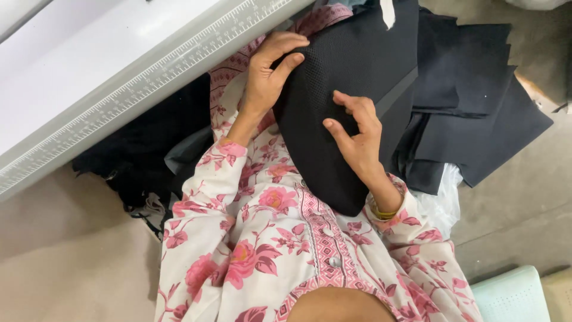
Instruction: Assembling and checking the fit of fabric covers on foam seat cushions.
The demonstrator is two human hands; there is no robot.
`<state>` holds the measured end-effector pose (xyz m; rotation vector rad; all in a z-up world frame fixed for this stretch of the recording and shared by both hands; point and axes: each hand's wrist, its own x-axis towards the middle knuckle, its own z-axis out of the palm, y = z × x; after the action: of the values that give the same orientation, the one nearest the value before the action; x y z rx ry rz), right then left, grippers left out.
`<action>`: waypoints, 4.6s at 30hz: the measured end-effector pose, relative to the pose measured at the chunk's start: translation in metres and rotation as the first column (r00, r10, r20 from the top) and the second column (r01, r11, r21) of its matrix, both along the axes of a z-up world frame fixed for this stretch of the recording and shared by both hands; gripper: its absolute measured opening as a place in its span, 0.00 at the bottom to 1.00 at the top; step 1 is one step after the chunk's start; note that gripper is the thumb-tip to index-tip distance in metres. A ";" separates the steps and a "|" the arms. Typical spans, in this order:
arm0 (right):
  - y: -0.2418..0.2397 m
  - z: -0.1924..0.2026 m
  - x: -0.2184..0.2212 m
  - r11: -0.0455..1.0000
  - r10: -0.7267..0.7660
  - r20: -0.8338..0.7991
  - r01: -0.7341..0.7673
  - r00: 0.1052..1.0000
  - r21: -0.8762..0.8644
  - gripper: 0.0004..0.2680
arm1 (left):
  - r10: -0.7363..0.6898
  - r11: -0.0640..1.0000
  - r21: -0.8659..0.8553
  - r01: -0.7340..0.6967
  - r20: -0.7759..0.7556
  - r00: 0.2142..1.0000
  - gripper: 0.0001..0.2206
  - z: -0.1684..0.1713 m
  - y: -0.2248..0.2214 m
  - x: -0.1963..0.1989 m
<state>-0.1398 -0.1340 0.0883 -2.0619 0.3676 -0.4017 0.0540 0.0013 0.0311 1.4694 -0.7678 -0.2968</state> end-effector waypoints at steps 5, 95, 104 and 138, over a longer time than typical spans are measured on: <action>-0.006 0.021 0.006 0.989 0.097 0.001 -0.096 0.995 -0.112 0.18 | 0.015 1.000 -0.002 -0.015 0.065 0.998 0.06 0.041 -0.010 -0.002; -0.062 0.122 0.043 0.853 0.213 0.603 -0.448 0.768 0.269 0.22 | -0.119 0.983 -0.039 0.179 0.606 0.787 0.08 0.232 -0.006 -0.037; -0.063 0.096 0.056 0.933 0.107 0.514 -0.265 0.851 0.245 0.12 | -0.124 0.992 0.073 0.101 0.490 0.863 0.07 0.217 -0.001 -0.020; 0.026 0.065 0.075 0.915 -0.330 0.559 0.112 0.761 0.387 0.11 | -0.609 0.789 0.536 0.301 0.613 0.504 0.14 0.269 0.011 0.028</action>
<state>-0.0646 -0.1078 0.1529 -1.4472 0.2564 -1.0580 0.0819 0.0125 0.2997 1.7203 -1.9387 -0.2135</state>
